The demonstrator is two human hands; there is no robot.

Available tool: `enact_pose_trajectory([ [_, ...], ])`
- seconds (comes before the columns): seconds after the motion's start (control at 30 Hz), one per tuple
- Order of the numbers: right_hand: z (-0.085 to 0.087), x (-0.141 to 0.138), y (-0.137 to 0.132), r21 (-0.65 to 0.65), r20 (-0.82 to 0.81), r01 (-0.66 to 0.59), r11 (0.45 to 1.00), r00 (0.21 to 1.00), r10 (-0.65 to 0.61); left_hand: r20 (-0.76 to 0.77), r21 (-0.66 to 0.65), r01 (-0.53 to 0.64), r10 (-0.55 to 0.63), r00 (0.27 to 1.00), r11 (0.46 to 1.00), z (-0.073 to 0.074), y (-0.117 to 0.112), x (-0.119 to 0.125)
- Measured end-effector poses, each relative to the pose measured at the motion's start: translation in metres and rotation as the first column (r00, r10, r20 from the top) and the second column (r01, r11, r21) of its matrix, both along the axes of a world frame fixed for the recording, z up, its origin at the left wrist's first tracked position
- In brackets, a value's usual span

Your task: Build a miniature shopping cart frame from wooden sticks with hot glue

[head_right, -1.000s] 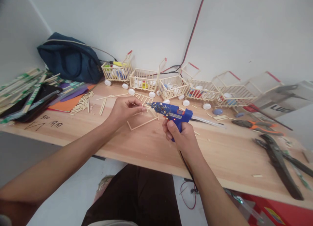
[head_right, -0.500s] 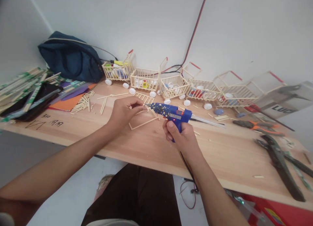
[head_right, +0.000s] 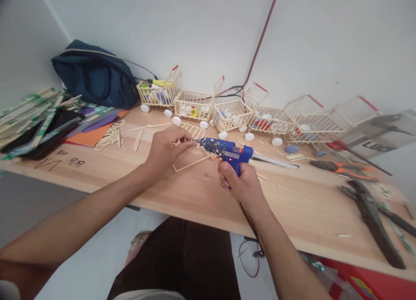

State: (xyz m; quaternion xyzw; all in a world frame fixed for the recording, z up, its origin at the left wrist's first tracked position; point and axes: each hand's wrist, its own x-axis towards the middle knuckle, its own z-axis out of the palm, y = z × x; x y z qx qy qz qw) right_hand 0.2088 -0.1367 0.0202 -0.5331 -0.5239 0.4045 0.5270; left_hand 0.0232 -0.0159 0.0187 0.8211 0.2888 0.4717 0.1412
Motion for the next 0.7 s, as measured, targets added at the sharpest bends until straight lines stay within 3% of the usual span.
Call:
enact_pose_trajectory([
  [0.23, -0.004, 0.003, 0.0, -0.013, 0.056, -0.016, 1.0, 0.998, 0.017, -0.015, 0.015, -0.018, 0.019, 1.0, 1.0, -0.001, 0.0, 0.0],
  [0.7, -0.012, 0.007, -0.001, -0.022, -0.006, -0.023, 0.999, 1.0, 0.023, -0.036, 0.046, -0.032, 0.034, 0.999, 0.998, -0.001, -0.001, -0.001],
])
